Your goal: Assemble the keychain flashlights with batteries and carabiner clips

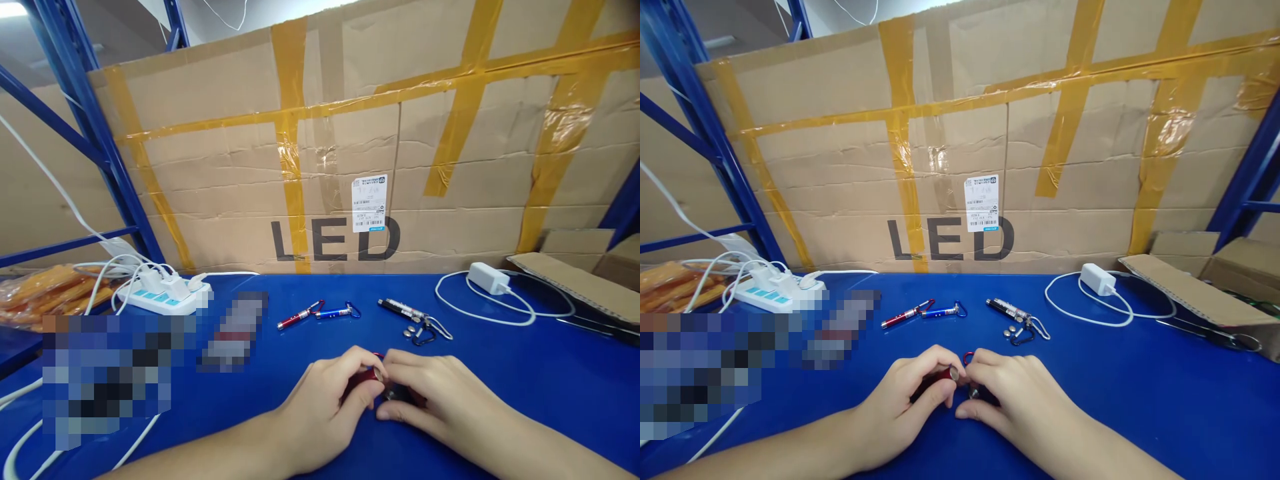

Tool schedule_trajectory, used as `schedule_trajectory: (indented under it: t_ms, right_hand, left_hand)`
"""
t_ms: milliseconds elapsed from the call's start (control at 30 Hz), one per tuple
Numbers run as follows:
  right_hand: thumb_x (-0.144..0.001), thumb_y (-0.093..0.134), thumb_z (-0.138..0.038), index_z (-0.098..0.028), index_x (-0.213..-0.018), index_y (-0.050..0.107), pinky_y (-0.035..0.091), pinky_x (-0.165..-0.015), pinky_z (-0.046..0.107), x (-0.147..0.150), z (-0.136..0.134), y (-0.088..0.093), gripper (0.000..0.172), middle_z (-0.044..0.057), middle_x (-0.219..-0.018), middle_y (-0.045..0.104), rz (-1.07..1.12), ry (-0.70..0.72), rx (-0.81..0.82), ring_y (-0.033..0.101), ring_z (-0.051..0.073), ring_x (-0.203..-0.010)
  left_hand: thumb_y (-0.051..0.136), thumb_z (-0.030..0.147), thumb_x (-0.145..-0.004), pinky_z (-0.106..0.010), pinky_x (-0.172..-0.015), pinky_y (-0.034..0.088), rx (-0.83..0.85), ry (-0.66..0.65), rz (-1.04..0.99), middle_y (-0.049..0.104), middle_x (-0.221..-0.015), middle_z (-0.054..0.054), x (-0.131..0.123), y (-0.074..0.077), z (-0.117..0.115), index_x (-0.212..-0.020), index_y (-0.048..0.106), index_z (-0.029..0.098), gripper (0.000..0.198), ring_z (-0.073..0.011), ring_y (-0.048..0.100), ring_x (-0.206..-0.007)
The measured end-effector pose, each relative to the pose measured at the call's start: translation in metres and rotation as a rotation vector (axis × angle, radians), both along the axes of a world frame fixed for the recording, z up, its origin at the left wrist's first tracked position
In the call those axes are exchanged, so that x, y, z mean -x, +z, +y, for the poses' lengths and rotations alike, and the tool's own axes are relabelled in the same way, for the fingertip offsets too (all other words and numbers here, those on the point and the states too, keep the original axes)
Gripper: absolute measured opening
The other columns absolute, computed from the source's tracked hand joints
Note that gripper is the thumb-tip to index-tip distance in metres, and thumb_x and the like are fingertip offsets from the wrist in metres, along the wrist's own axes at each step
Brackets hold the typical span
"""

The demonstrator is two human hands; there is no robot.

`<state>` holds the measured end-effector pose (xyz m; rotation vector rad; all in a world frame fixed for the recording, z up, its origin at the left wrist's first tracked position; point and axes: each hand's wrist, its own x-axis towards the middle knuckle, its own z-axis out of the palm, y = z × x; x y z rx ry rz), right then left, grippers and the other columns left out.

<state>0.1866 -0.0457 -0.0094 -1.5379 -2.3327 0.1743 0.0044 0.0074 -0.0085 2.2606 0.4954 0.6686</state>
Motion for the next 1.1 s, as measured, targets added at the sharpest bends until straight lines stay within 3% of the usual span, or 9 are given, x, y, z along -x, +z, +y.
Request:
schedule_trajectory:
  t_ms: [167,433,667,1100]
  right_hand:
    - [-0.080,0.063,-0.039,-0.021,-0.078,0.062,0.033,-0.049,0.020,0.0025,-0.0001,0.0017,0.018,-0.003,-0.070,0.059,0.002,-0.048,-0.002,0.056,0.011,-0.056]
    - [-0.085,0.054,-0.028,-0.019,-0.073,0.058,0.033,-0.049,0.020,0.0037,-0.0035,0.0012,0.015,-0.003,-0.069,0.058,0.014,-0.069,0.007,0.053,0.009,-0.055]
    - [-0.092,0.044,-0.030,-0.023,-0.084,0.062,0.040,-0.056,0.020,0.0016,-0.0041,0.0021,0.021,-0.001,-0.082,0.059,0.105,-0.010,0.016,0.058,0.011,-0.065]
    - [-0.086,0.055,-0.021,-0.023,-0.085,0.059,0.044,-0.058,0.019,-0.0013,-0.0048,-0.0030,0.004,-0.001,-0.090,0.059,0.158,0.006,-0.049,0.060,0.011,-0.070]
  left_hand:
    - [0.042,0.017,-0.090,-0.019,-0.071,0.043,0.001,-0.009,-0.009,0.064,-0.079,0.001,-0.0010,0.0008,0.0011,-0.097,0.053,0.018,0.013,-0.0106,0.058,-0.071]
    - [0.042,0.018,-0.091,-0.019,-0.070,0.043,-0.007,-0.013,-0.008,0.062,-0.079,0.001,-0.0005,0.0001,0.0002,-0.096,0.053,0.019,0.012,-0.0104,0.057,-0.071]
    - [0.041,0.020,-0.091,-0.020,-0.067,0.043,-0.012,-0.011,0.003,0.060,-0.074,0.001,-0.0006,-0.0011,0.0016,-0.097,0.052,0.018,0.013,-0.0106,0.056,-0.067]
    - [0.042,0.017,-0.090,-0.019,-0.068,0.043,-0.014,0.000,-0.006,0.063,-0.076,0.001,-0.0006,0.0002,0.0006,-0.097,0.053,0.018,0.013,-0.0108,0.058,-0.068]
